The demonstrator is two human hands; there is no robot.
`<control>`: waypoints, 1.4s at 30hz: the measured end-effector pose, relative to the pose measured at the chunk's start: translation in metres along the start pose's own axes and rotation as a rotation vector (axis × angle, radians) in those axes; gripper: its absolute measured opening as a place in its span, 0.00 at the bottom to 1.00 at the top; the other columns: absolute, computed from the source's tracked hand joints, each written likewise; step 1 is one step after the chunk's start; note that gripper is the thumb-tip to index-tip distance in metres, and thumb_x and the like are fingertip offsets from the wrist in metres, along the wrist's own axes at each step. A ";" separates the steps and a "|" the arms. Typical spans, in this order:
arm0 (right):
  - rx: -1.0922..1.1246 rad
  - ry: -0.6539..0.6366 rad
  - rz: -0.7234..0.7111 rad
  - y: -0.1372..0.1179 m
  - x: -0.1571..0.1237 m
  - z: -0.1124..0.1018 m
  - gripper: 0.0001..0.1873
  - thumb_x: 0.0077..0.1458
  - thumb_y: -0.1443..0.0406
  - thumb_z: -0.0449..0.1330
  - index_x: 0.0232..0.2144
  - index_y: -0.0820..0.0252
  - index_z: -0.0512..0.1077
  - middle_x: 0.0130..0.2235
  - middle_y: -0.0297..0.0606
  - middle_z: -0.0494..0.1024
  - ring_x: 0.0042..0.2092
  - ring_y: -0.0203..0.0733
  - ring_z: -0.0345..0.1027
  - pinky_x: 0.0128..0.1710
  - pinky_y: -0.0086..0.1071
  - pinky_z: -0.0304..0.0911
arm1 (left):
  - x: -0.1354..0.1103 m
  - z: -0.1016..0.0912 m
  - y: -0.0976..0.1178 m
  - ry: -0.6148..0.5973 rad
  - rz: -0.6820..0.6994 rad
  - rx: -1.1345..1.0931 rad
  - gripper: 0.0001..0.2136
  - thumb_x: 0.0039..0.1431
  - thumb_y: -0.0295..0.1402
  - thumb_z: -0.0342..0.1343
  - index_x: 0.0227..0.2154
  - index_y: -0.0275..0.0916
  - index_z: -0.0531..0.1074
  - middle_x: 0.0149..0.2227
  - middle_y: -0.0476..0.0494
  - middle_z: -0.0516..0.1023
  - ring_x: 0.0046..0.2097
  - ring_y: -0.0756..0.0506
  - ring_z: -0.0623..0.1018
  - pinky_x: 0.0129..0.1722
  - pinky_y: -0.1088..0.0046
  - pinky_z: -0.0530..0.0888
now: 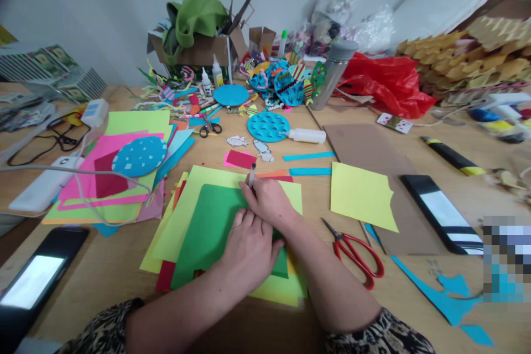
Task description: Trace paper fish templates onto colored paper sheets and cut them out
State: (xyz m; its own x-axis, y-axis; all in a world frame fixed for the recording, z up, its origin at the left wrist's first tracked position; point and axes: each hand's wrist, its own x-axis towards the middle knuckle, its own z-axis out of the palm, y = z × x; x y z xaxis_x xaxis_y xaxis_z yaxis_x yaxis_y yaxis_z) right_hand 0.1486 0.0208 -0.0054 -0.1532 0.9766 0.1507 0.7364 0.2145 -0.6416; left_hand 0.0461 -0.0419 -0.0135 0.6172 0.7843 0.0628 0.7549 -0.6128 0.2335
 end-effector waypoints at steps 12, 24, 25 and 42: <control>-0.037 0.008 -0.001 0.000 0.001 0.001 0.15 0.61 0.60 0.49 0.23 0.58 0.61 0.17 0.31 0.63 0.20 0.34 0.57 0.24 0.29 0.50 | -0.001 0.000 0.000 0.003 0.001 -0.004 0.22 0.60 0.40 0.53 0.49 0.26 0.69 0.48 0.29 0.75 0.55 0.33 0.70 0.54 0.52 0.66; 0.085 0.088 -0.001 0.002 0.000 0.000 0.17 0.62 0.59 0.49 0.22 0.57 0.61 0.19 0.33 0.68 0.21 0.35 0.61 0.24 0.29 0.54 | 0.000 0.002 -0.001 0.012 0.001 -0.007 0.23 0.60 0.41 0.53 0.50 0.26 0.69 0.51 0.28 0.73 0.57 0.32 0.67 0.55 0.52 0.64; 0.125 0.133 -0.004 0.002 0.000 -0.001 0.18 0.62 0.58 0.49 0.22 0.57 0.62 0.20 0.33 0.69 0.21 0.35 0.61 0.24 0.29 0.55 | 0.000 0.002 -0.002 0.020 0.003 -0.002 0.24 0.61 0.41 0.52 0.51 0.25 0.68 0.53 0.27 0.72 0.58 0.31 0.66 0.55 0.52 0.64; 0.461 0.365 0.152 0.031 -0.058 -0.027 0.11 0.61 0.57 0.53 0.34 0.58 0.67 0.32 0.37 0.75 0.35 0.41 0.70 0.34 0.34 0.64 | 0.019 -0.043 -0.013 -0.127 0.077 0.043 0.12 0.59 0.31 0.47 0.41 0.31 0.70 0.40 0.33 0.77 0.45 0.36 0.75 0.46 0.58 0.69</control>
State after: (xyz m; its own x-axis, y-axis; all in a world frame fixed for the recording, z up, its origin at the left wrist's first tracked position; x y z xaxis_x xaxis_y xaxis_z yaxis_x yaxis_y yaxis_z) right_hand 0.1983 -0.0293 -0.0138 0.2272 0.9470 0.2271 0.3581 0.1357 -0.9238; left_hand 0.0385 -0.0155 0.0261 0.6945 0.7181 -0.0448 0.7115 -0.6762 0.1908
